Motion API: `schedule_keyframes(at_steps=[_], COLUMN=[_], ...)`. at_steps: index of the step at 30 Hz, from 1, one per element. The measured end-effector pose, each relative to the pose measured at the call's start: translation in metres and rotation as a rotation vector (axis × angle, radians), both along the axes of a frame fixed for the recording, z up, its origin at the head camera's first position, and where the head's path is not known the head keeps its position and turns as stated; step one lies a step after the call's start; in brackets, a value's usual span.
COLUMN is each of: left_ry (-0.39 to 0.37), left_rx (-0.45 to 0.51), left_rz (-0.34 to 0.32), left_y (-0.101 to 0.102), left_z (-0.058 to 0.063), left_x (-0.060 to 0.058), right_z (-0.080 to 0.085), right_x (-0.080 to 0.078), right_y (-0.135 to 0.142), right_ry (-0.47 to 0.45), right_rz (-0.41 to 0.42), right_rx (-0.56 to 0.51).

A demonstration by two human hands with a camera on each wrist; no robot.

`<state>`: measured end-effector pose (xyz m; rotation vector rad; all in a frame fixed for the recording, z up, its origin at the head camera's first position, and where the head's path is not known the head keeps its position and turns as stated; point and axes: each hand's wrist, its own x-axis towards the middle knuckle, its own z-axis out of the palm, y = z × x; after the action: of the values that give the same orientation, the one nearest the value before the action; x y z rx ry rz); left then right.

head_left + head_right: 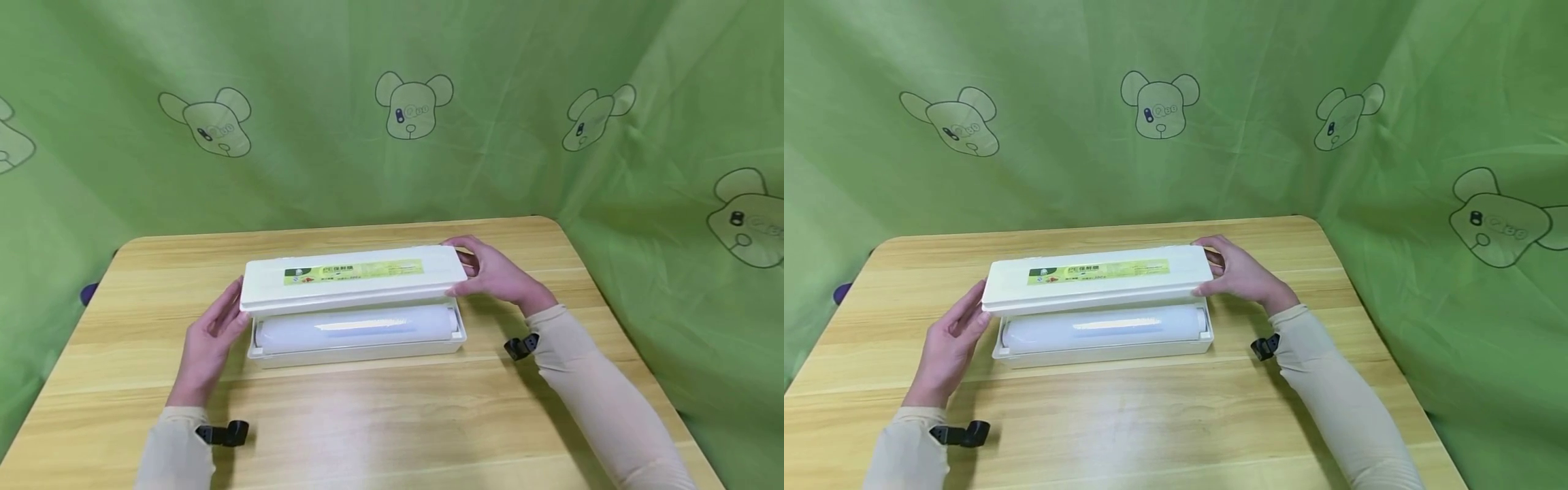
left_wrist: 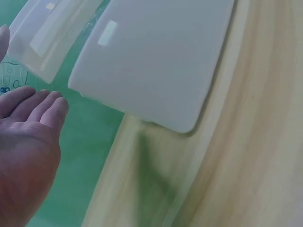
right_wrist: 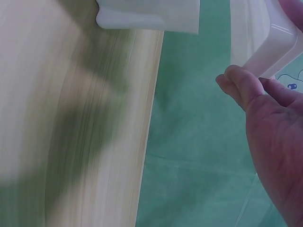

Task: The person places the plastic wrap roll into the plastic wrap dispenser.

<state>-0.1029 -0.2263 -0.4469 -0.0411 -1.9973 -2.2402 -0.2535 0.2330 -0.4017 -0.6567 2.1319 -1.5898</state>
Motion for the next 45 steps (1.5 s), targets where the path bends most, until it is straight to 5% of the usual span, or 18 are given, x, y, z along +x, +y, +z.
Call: schedule_keyframes(at_steps=[17, 28, 45], left_ry=[0.021, 0.029, 0.059], left_rx=[0.021, 0.018, 0.052], left_rz=[0.005, 0.002, -0.060], left_y=[0.003, 0.001, -0.007], left_z=[0.007, 0.003, 0.001], left_x=[-0.002, -0.001, 0.003], right_z=[-0.002, -0.002, -0.009], right_x=[0.010, 0.019, 0.046], right_y=[-0.003, -0.005, -0.003], right_ry=[-0.040, 0.118, 0.144], right_rz=[0.008, -0.015, -0.085], right_rx=[-0.022, -0.008, -0.081])
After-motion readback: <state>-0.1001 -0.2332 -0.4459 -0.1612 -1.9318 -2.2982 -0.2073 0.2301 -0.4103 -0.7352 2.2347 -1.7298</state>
